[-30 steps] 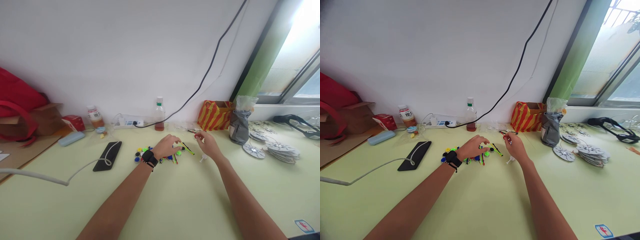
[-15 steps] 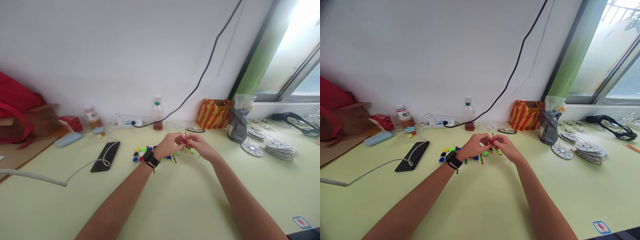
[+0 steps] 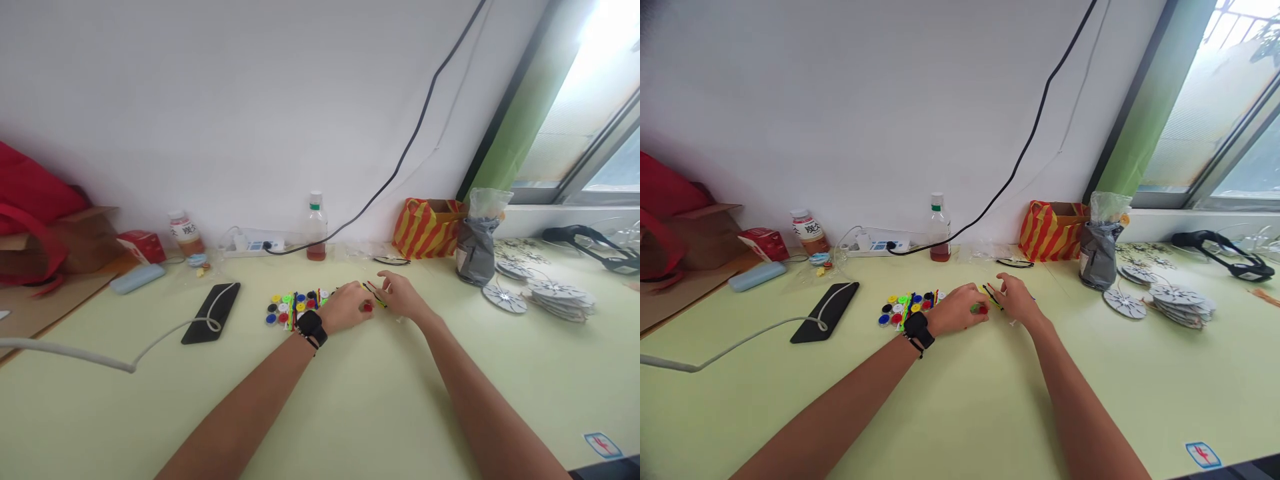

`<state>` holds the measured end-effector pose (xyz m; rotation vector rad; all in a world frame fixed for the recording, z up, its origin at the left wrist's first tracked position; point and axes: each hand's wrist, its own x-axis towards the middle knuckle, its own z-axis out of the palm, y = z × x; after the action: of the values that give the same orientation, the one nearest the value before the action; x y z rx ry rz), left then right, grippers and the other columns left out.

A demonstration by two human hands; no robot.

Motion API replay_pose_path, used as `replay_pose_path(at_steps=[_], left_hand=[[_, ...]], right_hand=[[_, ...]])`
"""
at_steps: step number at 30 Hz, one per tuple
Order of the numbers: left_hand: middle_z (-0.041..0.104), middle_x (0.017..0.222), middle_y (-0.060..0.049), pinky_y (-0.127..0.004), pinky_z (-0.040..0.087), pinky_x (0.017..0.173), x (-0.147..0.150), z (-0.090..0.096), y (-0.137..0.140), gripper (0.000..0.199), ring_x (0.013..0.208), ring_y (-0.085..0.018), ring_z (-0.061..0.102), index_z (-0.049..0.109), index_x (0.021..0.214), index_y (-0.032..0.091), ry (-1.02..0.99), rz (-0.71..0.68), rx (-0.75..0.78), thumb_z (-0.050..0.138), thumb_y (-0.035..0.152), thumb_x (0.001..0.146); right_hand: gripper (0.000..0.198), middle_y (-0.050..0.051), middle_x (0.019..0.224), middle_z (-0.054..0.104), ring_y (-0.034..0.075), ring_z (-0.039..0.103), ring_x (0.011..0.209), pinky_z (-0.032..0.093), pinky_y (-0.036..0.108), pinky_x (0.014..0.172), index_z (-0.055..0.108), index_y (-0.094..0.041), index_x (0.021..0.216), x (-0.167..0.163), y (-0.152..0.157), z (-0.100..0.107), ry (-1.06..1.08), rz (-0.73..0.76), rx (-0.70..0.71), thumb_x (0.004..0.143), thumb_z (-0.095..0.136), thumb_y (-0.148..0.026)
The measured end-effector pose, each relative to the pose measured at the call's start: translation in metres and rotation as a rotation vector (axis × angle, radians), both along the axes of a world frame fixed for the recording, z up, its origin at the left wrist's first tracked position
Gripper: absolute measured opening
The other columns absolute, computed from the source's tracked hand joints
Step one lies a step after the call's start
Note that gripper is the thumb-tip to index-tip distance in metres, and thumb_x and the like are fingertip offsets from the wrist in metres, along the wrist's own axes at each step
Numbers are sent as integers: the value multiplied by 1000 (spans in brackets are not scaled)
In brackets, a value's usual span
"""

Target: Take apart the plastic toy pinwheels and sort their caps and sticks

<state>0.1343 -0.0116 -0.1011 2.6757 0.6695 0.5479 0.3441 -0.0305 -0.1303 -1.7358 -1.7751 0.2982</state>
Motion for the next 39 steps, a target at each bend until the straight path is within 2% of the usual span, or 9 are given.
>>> replay_pose_path(at_steps=[6,9,12,16,22,28,32,35,39], left_hand=[[73,91,-5,-37,46,83,-6,1,9,10,96,-26,59,76,91,25,-28,-33,31,68,29,86],[74,92,-5,-39,45,84,-4,0,11,12,93,-26,58,76,94,25,-26,2,47,68,29,87],[74,98,-6,-40,45,87,-2,4,12,18,94,-27,58,75,101,24,-49,72,88,71,35,87],[73,107,-6,-39,46,89,-11,15,18,25,100,-28,60,72,108,24,-68,134,89,68,38,88],[74,102,-7,-36,47,85,-30,20,29,41,100,-30,62,74,104,24,93,100,13,82,47,71],[74,99,-7,-37,48,86,-28,9,30,36,99,-29,63,74,102,22,54,128,-12,79,45,75],[73,106,-7,-37,50,86,-23,21,25,43,99,-27,64,71,110,22,-102,147,-81,77,49,77],[73,110,-6,-32,54,80,-19,35,18,36,95,-22,68,69,109,21,-275,40,-243,71,47,84],[74,104,-7,-30,57,83,-12,41,13,24,89,-19,71,69,104,17,-394,-82,-380,68,35,87]], right_hand=[[19,4,79,72,18,59,68,45,29,65,72,-21,81,31,-15,28,-21,120,-84,73,55,-20],[19,3,73,71,19,60,65,45,29,61,76,-23,76,49,-25,35,24,228,-242,67,60,-20],[16,2,67,68,19,59,62,42,28,55,77,-24,74,60,-31,36,30,252,-357,62,67,-20],[10,2,69,70,19,61,64,43,28,57,75,-23,74,63,-31,36,35,247,-433,66,71,-27],[25,3,72,69,17,60,65,46,28,59,63,-21,77,42,-34,46,280,270,-361,80,69,-45],[24,2,75,67,15,58,65,48,29,63,60,-21,87,10,-33,54,490,337,-315,85,65,-44],[17,0,71,63,15,56,63,47,29,62,59,-21,90,-6,-30,58,583,352,-284,83,63,-36],[13,-2,70,61,14,56,64,46,29,62,58,-21,90,-16,-31,60,636,358,-257,82,61,-31],[11,0,76,62,15,59,68,44,27,61,57,-21,88,-27,-33,64,670,392,-238,83,60,-31]])
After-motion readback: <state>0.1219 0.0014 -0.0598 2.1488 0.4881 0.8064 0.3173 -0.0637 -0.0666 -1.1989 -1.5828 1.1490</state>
